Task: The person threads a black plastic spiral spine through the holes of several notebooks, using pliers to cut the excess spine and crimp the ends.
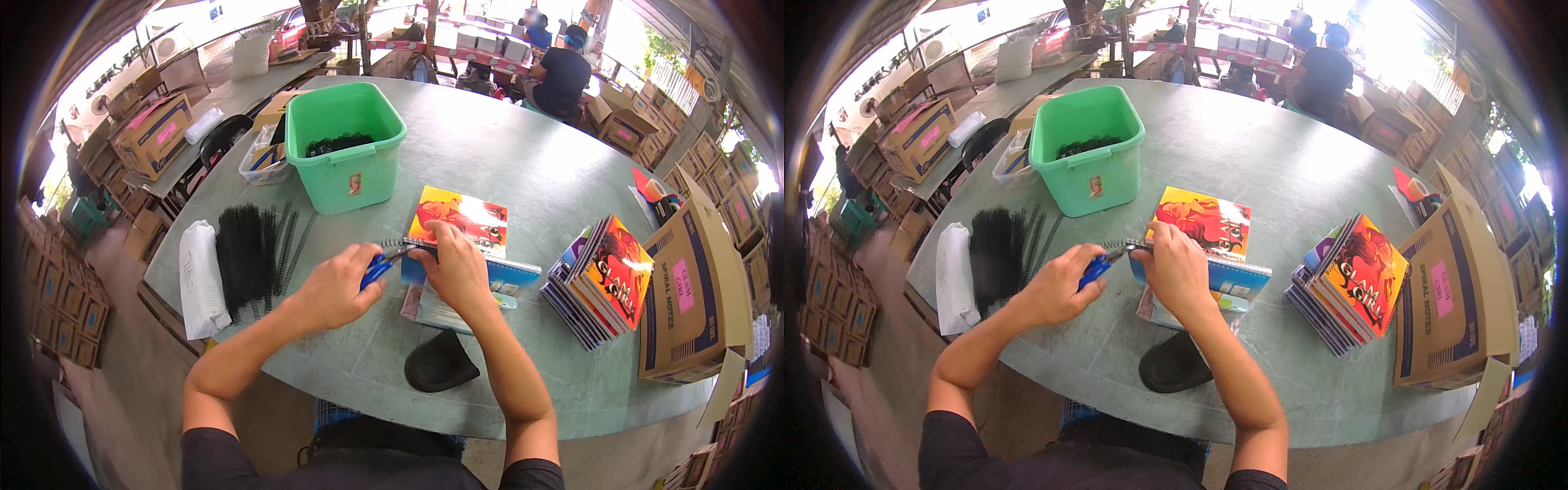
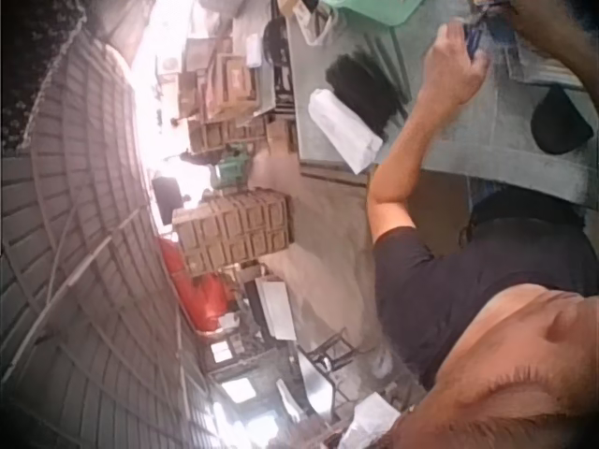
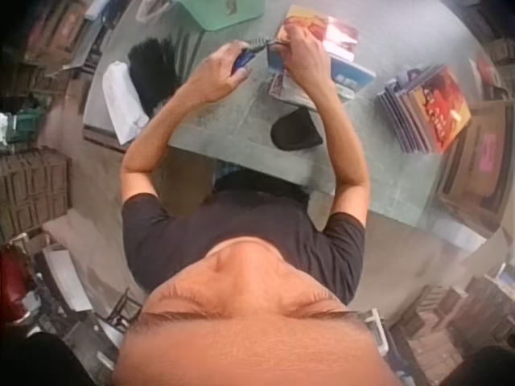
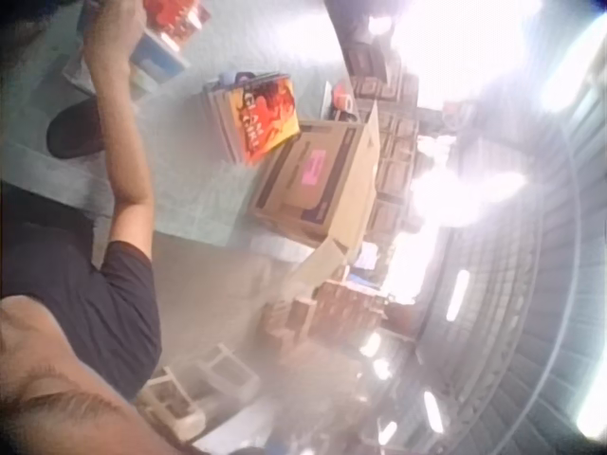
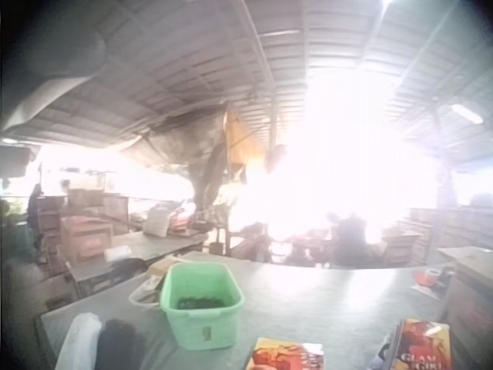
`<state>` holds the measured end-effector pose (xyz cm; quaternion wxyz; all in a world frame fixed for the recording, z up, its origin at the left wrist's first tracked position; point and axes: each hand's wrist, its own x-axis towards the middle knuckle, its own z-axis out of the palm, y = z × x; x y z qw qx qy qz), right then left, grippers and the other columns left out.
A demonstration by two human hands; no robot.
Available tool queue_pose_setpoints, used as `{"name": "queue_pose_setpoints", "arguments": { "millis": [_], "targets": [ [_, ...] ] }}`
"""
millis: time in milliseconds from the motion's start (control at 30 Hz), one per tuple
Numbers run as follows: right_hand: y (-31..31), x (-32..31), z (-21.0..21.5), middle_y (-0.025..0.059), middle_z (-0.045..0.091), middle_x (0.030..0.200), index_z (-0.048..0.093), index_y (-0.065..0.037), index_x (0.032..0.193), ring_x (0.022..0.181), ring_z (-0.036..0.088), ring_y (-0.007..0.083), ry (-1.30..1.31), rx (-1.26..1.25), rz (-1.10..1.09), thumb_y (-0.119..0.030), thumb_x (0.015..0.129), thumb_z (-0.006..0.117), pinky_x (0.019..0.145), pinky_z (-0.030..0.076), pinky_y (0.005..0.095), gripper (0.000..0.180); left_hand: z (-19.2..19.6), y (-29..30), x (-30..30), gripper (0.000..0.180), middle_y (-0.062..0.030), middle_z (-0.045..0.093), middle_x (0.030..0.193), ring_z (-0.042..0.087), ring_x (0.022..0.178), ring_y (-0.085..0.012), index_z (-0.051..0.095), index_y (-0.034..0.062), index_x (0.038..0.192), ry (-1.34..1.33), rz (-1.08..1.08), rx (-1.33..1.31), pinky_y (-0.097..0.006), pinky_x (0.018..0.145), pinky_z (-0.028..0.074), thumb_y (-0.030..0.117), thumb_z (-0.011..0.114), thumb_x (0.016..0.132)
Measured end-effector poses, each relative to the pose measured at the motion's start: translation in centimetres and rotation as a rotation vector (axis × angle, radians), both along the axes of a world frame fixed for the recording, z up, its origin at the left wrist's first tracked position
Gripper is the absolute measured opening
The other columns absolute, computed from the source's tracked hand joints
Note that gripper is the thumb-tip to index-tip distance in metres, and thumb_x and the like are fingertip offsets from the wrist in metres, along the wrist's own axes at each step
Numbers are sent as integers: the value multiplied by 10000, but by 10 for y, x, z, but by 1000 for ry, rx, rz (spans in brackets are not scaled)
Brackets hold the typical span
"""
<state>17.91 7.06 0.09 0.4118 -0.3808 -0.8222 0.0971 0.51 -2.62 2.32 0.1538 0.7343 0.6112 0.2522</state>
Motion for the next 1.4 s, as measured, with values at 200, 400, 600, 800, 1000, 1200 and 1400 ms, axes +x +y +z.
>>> {"name": "queue_pose_setpoints", "arguments": {
  "millis": [200,400,600,800,1000,1200,1400],
  "targets": [
    [0,-1,0,121,649,781,631,-34,845,772,622,302,-13,-94,76,-168,765,681,694,472,414,164,11,9,0,415,-212,547,961,577,872,-377,479,28,1148,203,47,22,-452,780,467,236,560,799],
    [1,-1,-5,112,668,787,658,-44,812,738,645,272,4,-68,40,-164,744,705,648,493,385,146,30,15,8,399,-209,574,921,600,862,-363,544,41,1116,402,51,2,-447,767,489,246,579,776],
    [4,-6,-9,106,668,776,659,-52,819,724,646,264,-15,10,-29,-154,724,719,649,495,381,151,29,33,2,254,-149,608,798,626,735,-343,579,54,971,481,7,13,-428,671,509,184,638,760],
    [13,0,1,111,664,770,668,-66,869,729,644,273,-13,-129,1,-167,744,712,656,492,384,167,-22,19,-26,256,-154,614,803,622,742,-346,586,44,895,205,-9,-9,-424,650,496,259,660,778],
    [7,-9,-4,128,614,887,638,-85,953,830,597,298,41,29,157,-88,764,660,712,474,395,191,-114,12,-18,414,-167,620,879,610,783,-352,615,61,981,481,-33,135,-431,689,490,420,660,779],
    [-2,23,6,108,614,883,617,-82,1014,867,583,298,-165,89,-15,-126,775,668,766,454,397,248,-136,-5,110,557,-204,550,1008,540,977,-378,501,53,1189,-162,-257,-6,-459,819,469,347,704,761],
    [4,81,8,22,655,755,660,-136,882,707,601,197,-175,-46,-23,-272,807,663,691,408,337,155,-19,21,16,378,-147,525,997,594,863,-217,478,51,981,-843,369,640,-328,742,478,102,738,712]
  ]
}}
